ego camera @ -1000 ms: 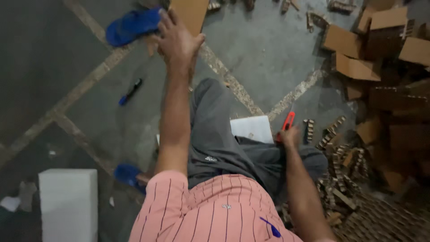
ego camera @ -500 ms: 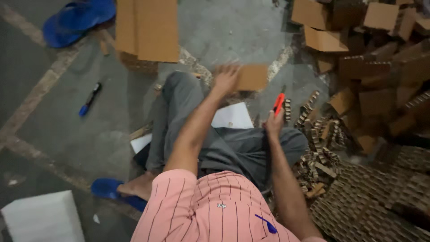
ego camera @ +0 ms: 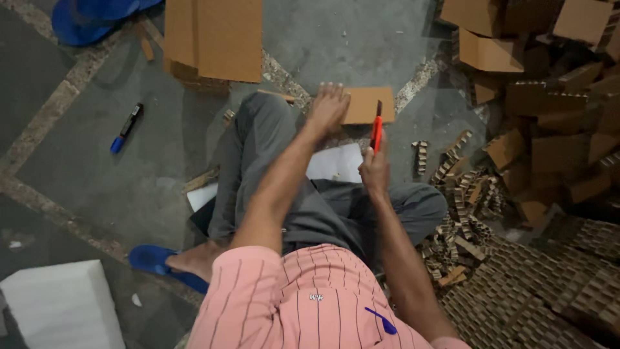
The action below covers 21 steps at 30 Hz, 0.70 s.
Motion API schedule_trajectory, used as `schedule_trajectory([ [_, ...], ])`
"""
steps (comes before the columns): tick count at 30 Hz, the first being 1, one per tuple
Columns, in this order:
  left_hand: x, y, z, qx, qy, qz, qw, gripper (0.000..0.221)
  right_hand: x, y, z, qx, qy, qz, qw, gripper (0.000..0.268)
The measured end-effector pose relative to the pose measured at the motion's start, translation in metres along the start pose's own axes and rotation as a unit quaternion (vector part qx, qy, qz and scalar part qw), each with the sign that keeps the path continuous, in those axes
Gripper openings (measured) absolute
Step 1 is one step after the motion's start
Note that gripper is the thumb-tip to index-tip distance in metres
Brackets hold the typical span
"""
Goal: The person cuts a corrugated cardboard block with a utility knife and handles smaller cardboard pieces while sitting on the floor.
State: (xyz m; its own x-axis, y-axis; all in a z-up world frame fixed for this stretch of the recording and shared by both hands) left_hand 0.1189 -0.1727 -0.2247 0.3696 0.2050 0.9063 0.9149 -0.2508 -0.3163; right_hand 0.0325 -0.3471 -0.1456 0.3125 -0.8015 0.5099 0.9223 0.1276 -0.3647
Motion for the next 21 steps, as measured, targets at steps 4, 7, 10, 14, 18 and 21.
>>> schedule_trajectory([
  [4, 0.018, 0.0, 0.02, 0.029, -0.235, 0.107, 0.966, 0.053, 0.025, -0.011, 0.001, 0.05, 0.029, -0.038, 0.998, 0.06],
  [7, 0.035, -0.003, 0.048, 0.029, -0.276, -0.026, 0.96, 0.055, 0.029, -0.022, -0.013, 0.067, 0.041, -0.049, 0.996, 0.06],
  [10, 0.049, -0.012, 0.059, 0.074, -0.191, -0.079, 0.976, 0.068, 0.024, -0.024, -0.01, 0.097, -0.021, -0.043, 0.994, 0.064],
  [14, 0.036, -0.023, 0.035, 0.109, -0.153, 0.016, 0.982, 0.087, 0.003, -0.019, -0.029, -0.034, -0.045, 0.006, 0.998, 0.069],
  [18, 0.008, -0.009, 0.02, 0.097, -0.088, 0.028, 0.991, 0.091, -0.008, -0.009, -0.013, 0.013, -0.122, 0.031, 0.992, 0.068],
  [21, -0.01, -0.005, 0.012, 0.09, -0.072, 0.031, 0.993, 0.093, -0.017, 0.006, -0.004, 0.039, -0.174, 0.034, 0.983, 0.068],
])
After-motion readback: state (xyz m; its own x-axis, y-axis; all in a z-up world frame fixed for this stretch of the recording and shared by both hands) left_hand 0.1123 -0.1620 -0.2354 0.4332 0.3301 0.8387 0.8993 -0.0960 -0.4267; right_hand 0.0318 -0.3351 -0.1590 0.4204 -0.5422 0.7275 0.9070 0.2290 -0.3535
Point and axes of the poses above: each hand's wrist, its own y-axis towards the middle knuckle, its own x-axis out of the back of the hand, z = x × y, the point moved 10 cm from there along y, towards the middle knuckle, and after that the axes turned 7 degrees about z, right-handed, at the moved point
